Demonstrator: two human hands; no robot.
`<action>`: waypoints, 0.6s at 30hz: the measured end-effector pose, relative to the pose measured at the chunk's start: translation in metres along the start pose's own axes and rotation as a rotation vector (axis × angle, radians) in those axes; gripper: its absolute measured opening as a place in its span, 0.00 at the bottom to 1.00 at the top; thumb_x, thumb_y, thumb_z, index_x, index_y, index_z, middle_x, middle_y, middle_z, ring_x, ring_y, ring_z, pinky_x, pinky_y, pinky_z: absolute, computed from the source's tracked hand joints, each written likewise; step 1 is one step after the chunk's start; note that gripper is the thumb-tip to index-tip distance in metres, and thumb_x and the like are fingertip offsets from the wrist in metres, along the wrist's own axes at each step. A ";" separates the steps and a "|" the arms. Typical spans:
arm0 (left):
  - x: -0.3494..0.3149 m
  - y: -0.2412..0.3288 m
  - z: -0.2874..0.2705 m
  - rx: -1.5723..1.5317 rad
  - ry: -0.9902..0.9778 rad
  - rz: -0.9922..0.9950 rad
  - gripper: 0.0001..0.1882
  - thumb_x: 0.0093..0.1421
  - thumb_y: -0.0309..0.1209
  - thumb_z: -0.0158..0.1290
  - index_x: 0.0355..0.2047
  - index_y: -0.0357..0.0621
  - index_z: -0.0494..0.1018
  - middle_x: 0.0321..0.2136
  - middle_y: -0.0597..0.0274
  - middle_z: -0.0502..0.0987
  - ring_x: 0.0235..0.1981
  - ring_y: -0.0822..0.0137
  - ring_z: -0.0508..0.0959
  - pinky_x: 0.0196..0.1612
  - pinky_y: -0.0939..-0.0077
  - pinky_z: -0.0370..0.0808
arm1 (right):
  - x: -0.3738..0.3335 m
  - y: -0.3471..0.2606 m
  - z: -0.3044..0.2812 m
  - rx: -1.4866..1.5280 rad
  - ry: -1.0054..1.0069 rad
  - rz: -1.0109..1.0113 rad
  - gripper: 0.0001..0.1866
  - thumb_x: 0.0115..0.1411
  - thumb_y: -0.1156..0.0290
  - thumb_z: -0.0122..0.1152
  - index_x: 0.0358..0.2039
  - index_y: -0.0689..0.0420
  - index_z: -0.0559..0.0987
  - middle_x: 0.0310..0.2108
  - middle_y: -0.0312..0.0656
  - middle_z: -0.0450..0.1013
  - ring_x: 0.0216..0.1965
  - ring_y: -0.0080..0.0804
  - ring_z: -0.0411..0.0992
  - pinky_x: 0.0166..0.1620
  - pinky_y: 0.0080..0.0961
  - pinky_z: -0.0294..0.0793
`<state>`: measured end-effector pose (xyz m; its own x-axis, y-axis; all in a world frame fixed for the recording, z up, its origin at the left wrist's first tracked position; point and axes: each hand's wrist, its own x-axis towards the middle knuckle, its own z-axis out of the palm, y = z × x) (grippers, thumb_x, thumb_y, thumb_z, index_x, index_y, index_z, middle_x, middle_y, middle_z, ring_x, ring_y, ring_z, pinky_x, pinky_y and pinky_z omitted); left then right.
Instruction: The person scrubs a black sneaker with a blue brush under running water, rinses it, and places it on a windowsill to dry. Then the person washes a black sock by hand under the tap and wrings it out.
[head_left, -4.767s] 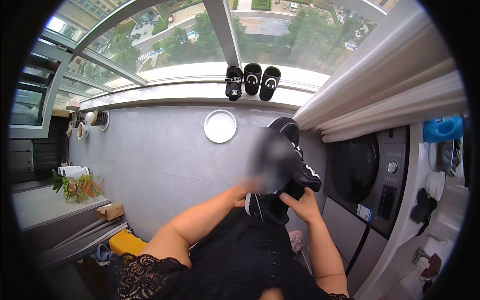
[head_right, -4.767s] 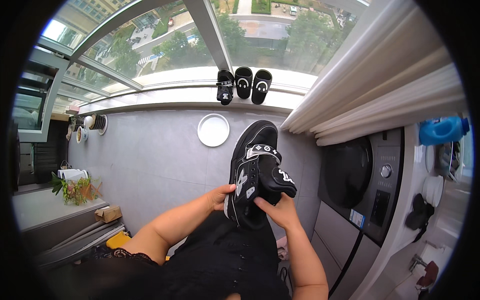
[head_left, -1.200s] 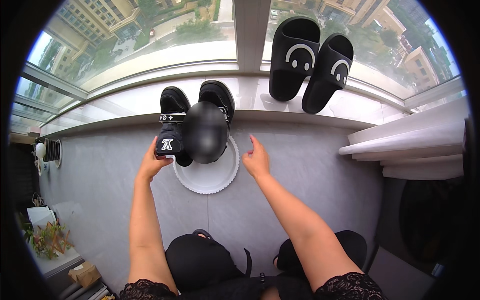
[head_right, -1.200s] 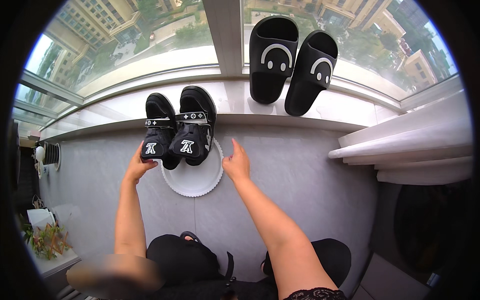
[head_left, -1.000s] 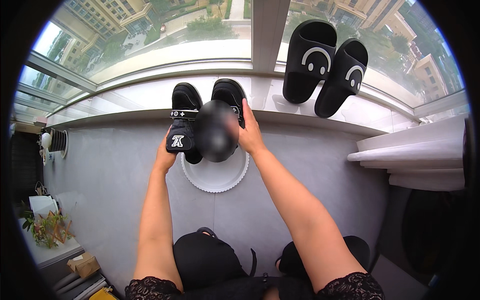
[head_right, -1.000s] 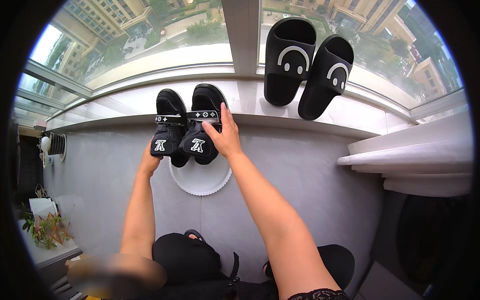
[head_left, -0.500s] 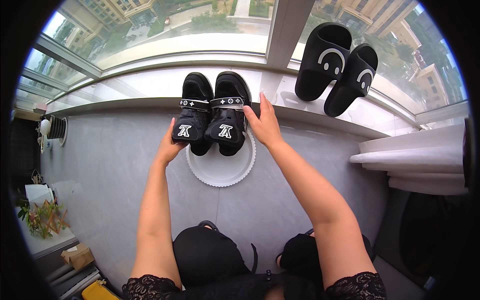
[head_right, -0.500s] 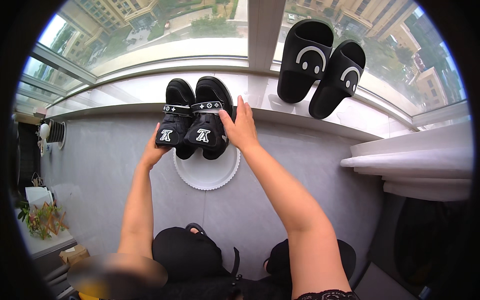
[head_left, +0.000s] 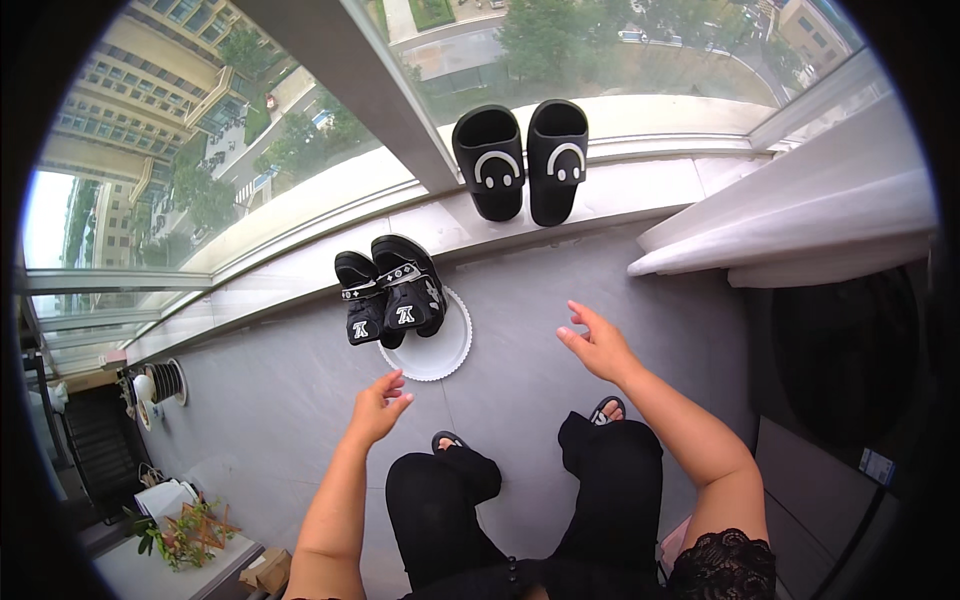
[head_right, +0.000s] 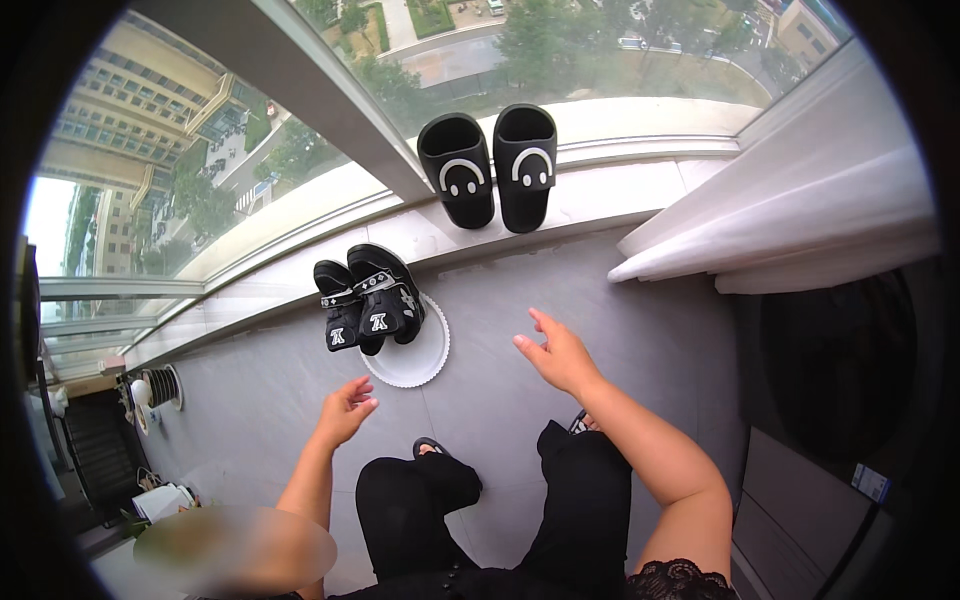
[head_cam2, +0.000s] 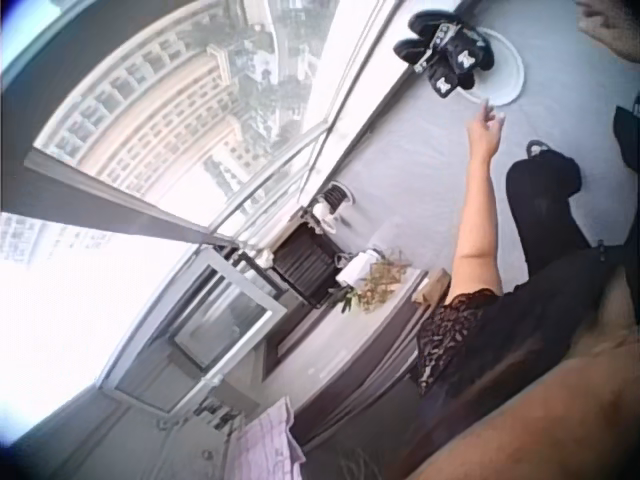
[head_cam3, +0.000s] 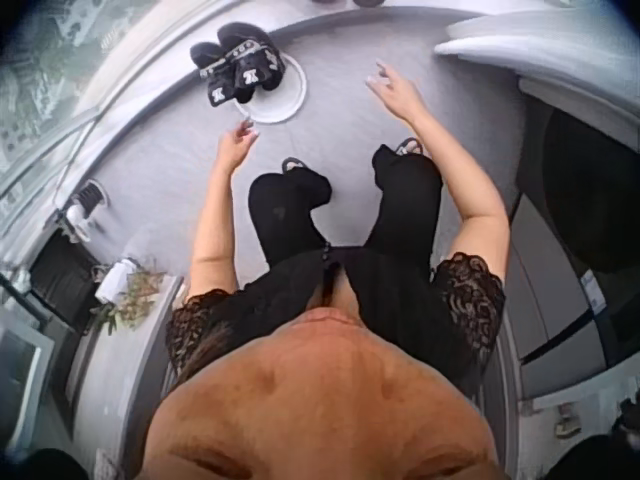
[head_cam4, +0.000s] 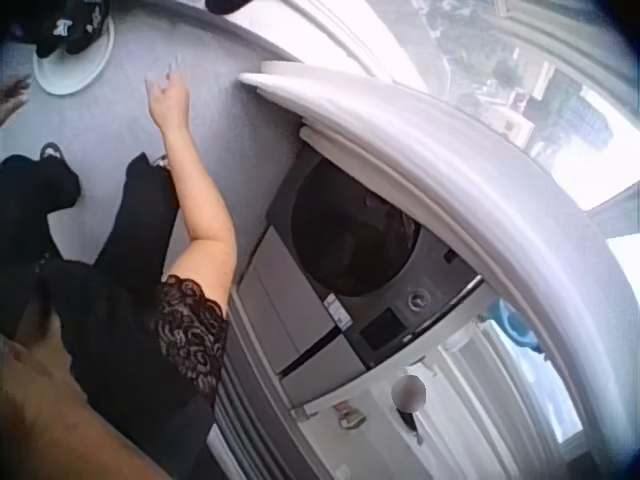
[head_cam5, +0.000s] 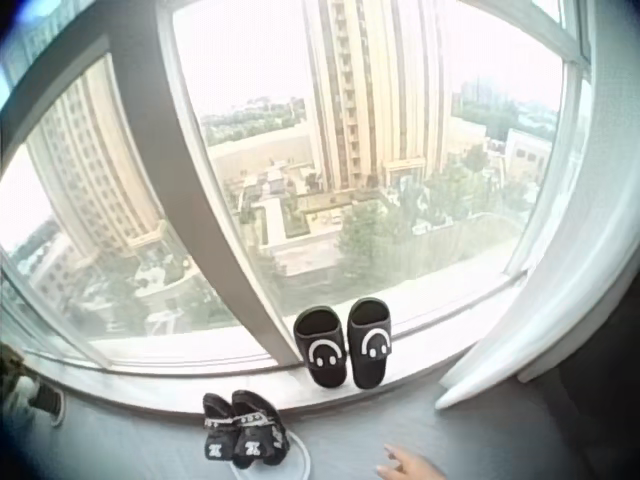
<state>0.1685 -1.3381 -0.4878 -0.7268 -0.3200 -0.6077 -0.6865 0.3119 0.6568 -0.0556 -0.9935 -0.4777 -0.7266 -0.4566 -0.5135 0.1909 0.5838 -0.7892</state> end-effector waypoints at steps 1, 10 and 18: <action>-0.015 0.029 0.019 -0.060 -0.052 0.027 0.30 0.55 0.31 0.61 0.58 0.41 0.66 0.47 0.51 0.77 0.44 0.67 0.77 0.47 0.71 0.74 | -0.022 -0.007 -0.005 0.067 0.002 0.028 0.33 0.59 0.53 0.58 0.60 0.60 0.65 0.50 0.55 0.71 0.39 0.37 0.75 0.45 0.32 0.73; -0.185 0.272 0.099 0.051 -0.567 0.148 0.29 0.58 0.36 0.58 0.59 0.44 0.66 0.48 0.53 0.76 0.46 0.64 0.77 0.49 0.69 0.73 | -0.274 -0.080 -0.055 0.454 -0.041 0.165 0.25 0.61 0.64 0.60 0.55 0.63 0.70 0.43 0.44 0.75 0.38 0.24 0.74 0.44 0.22 0.73; -0.297 0.386 0.088 0.471 -0.675 0.342 0.29 0.57 0.40 0.58 0.56 0.40 0.67 0.44 0.51 0.78 0.42 0.60 0.80 0.46 0.67 0.75 | -0.511 -0.098 -0.136 0.734 0.507 0.393 0.22 0.59 0.67 0.60 0.52 0.63 0.73 0.37 0.41 0.76 0.37 0.23 0.74 0.42 0.21 0.73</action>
<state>0.1178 -1.0439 -0.0930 -0.6487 0.4068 -0.6432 -0.2590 0.6767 0.6892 0.2077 -0.7261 -0.0920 -0.6882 0.1244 -0.7148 0.7195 -0.0096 -0.6944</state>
